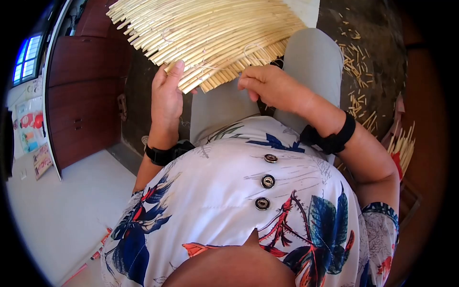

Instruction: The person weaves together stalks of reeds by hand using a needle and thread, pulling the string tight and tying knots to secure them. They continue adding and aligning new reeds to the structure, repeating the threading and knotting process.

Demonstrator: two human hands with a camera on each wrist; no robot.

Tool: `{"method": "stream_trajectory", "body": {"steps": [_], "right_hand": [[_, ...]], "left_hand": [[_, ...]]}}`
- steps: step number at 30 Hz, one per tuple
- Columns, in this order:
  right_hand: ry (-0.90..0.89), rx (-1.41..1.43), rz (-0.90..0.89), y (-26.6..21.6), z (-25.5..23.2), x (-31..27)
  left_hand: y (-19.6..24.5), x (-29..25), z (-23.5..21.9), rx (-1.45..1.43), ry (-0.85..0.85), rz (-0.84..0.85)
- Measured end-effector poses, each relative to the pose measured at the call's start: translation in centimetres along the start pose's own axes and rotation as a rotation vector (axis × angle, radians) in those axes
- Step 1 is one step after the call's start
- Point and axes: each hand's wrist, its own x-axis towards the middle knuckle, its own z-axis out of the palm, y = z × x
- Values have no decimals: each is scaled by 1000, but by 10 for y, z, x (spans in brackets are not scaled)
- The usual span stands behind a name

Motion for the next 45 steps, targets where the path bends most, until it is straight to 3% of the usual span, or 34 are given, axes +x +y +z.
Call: {"method": "stream_trajectory", "body": {"steps": [1, 8, 10, 11, 13, 17, 19, 26, 34, 35, 36, 38, 39, 41, 42, 43, 45], "right_hand": [[-40, 137, 70, 0, -1, -2], [129, 172, 75, -13, 0, -3], [223, 49, -226, -4, -1, 5], [224, 49, -227, -1, -4, 9], [387, -270, -471, 3, -9, 15], [480, -343, -549, -3, -9, 11], [398, -314, -687, -6, -7, 10], [348, -239, -603, -5, -9, 6], [578, -218, -595, -35, -91, -19], [625, -41, -418, -46, -94, -27], [723, -164, -526, -52, -103, -27], [747, -44, -561, -56, -139, -29], [746, -44, -558, -68, -138, -32], [306, 42, -837, -94, -119, -31], [623, -154, -407, -100, -104, -22], [623, -154, -489, -71, -112, -6], [323, -218, -671, -62, -70, 19]], "left_hand": [[0, -1, 1, 0, -2, -4], [5, 1, 6, -17, 1, 9], [5, 1, 6, -15, 5, 7], [5, 2, 6, -6, 6, 8], [8, 4, 7, 5, 3, 12], [21, 13, 13, 29, 33, -38], [25, 17, 14, 39, 58, -56], [24, 17, 11, 27, 24, -52], [23, 17, 6, -25, 49, -73], [24, 16, 8, -35, 48, -62], [24, 16, 8, -44, 49, -52], [24, 15, 9, -35, 54, -60], [23, 15, 9, -24, 55, -67], [19, 15, 8, -17, 61, -74], [18, 16, 8, -11, 67, -73], [19, 15, 8, -13, 64, -74], [22, 12, 9, 22, 66, -70]]}}
